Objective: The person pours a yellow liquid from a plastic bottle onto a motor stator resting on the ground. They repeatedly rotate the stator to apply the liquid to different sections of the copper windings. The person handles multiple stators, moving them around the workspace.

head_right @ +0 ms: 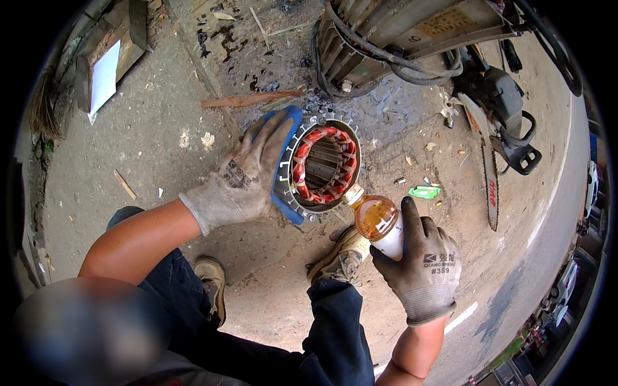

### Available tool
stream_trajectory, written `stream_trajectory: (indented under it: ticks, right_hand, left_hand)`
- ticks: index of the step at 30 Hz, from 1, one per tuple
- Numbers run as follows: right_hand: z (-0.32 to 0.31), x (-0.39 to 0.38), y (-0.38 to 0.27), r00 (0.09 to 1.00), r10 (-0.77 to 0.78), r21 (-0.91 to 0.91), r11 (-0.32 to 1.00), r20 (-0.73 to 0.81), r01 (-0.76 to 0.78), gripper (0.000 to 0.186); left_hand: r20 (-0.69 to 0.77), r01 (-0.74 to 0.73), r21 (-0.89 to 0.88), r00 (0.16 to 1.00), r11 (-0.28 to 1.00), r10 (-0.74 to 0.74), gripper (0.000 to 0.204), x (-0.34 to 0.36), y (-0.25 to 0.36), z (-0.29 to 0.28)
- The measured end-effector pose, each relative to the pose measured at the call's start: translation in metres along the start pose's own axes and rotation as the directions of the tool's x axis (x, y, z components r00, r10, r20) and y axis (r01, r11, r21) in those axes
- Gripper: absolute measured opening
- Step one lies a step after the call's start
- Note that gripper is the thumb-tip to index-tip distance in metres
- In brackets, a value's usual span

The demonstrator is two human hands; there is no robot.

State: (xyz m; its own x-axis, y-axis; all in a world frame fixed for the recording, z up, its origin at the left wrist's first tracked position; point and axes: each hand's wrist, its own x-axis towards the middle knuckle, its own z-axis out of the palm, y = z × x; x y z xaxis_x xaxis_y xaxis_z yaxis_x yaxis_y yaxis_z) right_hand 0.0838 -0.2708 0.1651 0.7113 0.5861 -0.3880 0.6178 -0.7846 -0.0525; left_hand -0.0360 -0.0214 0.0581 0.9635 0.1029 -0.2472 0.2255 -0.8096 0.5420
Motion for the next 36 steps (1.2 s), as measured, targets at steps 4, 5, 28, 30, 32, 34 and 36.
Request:
stream_trajectory:
  ticks: [4, 5, 28, 30, 32, 34, 36]
  right_hand:
    - [0.001, 0.001, 0.001, 0.999, -0.038, -0.012, 0.999, -0.035, 0.037, 0.085]
    - [0.001, 0.001, 0.002, 0.997, -0.056, -0.024, 0.998, -0.052, 0.055, 0.084]
    - [0.003, 0.005, 0.002, 0.995, -0.078, -0.006, 0.997, -0.058, 0.077, 0.085]
    - [0.004, 0.005, 0.003, 0.996, -0.069, 0.006, 0.998, -0.062, 0.069, 0.084]
    - [0.004, 0.005, 0.002, 0.996, -0.040, 0.013, 0.999, -0.074, 0.041, 0.084]
    - [0.004, 0.007, 0.002, 0.996, -0.032, 0.010, 0.999, -0.080, 0.033, 0.084]
    - [0.003, 0.008, 0.001, 0.997, -0.024, 0.005, 1.000, -0.074, 0.025, 0.084]
  left_hand:
    - [-0.011, -0.005, -0.016, 1.000, 1.000, 0.005, 0.069, 0.000, -0.002, 0.002]
    - [-0.015, -0.008, -0.015, 1.000, 1.000, 0.008, 0.068, 0.000, -0.003, 0.003]
    - [-0.089, -0.042, 0.034, 0.995, 0.999, 0.045, 0.115, 0.000, -0.005, 0.005]
    - [-0.059, -0.043, 0.008, 0.997, 0.999, 0.044, 0.107, 0.001, -0.005, 0.003]
    - [-0.018, -0.058, -0.028, 0.998, 0.998, 0.057, 0.096, 0.003, -0.010, 0.005]
    - [0.001, -0.042, -0.020, 0.999, 0.999, 0.042, 0.097, 0.003, -0.009, 0.003]
    - [0.012, -0.034, -0.028, 0.999, 0.999, 0.035, 0.099, 0.003, -0.007, 0.000]
